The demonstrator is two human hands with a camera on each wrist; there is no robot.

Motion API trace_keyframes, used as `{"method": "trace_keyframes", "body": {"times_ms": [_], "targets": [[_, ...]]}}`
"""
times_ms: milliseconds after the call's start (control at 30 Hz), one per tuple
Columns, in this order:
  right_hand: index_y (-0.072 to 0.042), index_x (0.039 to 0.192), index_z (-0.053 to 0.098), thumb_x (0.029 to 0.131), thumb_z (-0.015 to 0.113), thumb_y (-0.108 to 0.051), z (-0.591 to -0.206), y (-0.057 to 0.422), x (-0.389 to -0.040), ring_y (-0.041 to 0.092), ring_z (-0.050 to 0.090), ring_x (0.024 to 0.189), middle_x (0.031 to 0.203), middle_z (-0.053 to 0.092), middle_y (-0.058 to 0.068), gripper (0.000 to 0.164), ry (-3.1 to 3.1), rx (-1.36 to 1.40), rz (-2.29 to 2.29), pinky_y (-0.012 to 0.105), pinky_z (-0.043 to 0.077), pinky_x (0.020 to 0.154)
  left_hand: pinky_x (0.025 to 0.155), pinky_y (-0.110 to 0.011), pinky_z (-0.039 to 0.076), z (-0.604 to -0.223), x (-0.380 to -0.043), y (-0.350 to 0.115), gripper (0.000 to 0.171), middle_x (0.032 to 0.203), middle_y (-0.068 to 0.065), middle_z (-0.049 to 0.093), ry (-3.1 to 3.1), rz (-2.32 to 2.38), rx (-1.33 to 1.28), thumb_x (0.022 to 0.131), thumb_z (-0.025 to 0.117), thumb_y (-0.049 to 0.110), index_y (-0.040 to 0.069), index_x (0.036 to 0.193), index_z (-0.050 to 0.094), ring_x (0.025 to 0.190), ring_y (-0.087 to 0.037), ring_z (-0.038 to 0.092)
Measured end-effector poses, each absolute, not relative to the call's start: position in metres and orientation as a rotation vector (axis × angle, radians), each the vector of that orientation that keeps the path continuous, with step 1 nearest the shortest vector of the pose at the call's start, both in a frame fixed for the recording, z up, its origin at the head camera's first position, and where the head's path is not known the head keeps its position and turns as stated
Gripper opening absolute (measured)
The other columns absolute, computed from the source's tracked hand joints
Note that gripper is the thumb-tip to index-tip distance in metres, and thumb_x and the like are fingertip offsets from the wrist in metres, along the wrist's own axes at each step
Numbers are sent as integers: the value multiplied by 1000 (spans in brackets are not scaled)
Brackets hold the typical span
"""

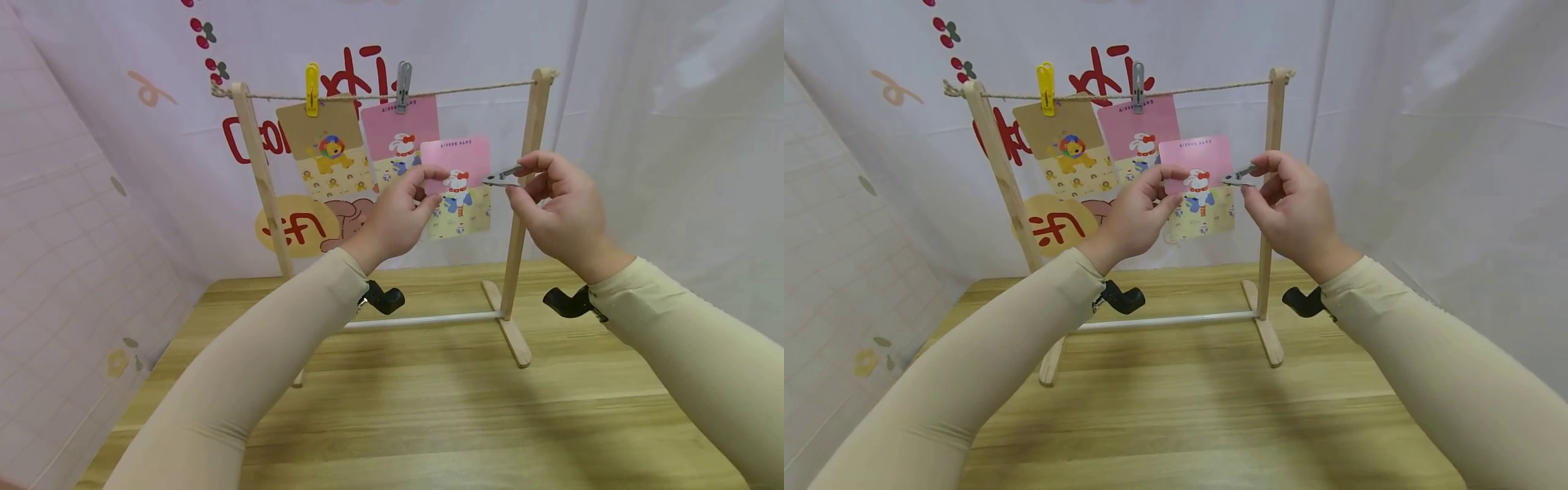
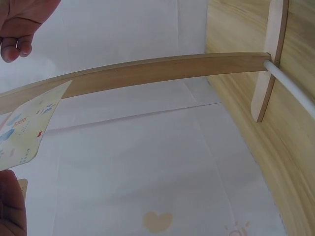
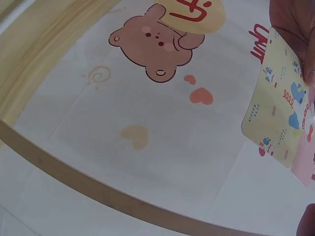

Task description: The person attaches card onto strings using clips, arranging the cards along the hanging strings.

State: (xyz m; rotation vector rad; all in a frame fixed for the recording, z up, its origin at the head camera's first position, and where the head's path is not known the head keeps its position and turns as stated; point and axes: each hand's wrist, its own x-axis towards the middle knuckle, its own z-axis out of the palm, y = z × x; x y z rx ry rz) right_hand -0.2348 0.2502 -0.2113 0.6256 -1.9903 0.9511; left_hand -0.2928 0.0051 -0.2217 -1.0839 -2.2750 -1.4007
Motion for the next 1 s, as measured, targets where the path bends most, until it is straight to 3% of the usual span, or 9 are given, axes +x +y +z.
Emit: {"method": "trace_keyframes", "body": {"times_ms": [100,400,733,1000], "targets": [[6,115,67,93,69,0,-206,250,-236,-6,58,66,100,63,-26,23,-1987,620,947,12,46,66,62,-26,41,-217,-293,6,32,106,-2,59,-2268,-1427,-1081,109,56,11,13,141,59,74,-16,48],[1,120,70,95,71,-4,-193,253,-240,-4,58,69,103,61,-22,25,-1990,582,945,14,44,64,61,-26,38,-206,-295,9,32,84,-4,51,-2273,-1437,-1025,108,59,14,18,140,60,69,-17,44],[-3,122,72,98,70,-8,-171,250,-248,-5,60,79,101,55,-23,24,-1984,526,887,11,48,76,63,-25,39,-199,-298,15,33,93,0,57,-2239,-1459,-1009,108,60,13,16,140,61,72,-17,46],[-4,120,75,99,70,-9,-148,244,-251,-5,60,82,100,51,-23,22,-1963,493,872,12,48,77,62,-26,40,-190,-300,19,36,90,-3,53,-2238,-1462,-1040,109,57,14,16,145,58,71,-19,46]]}}
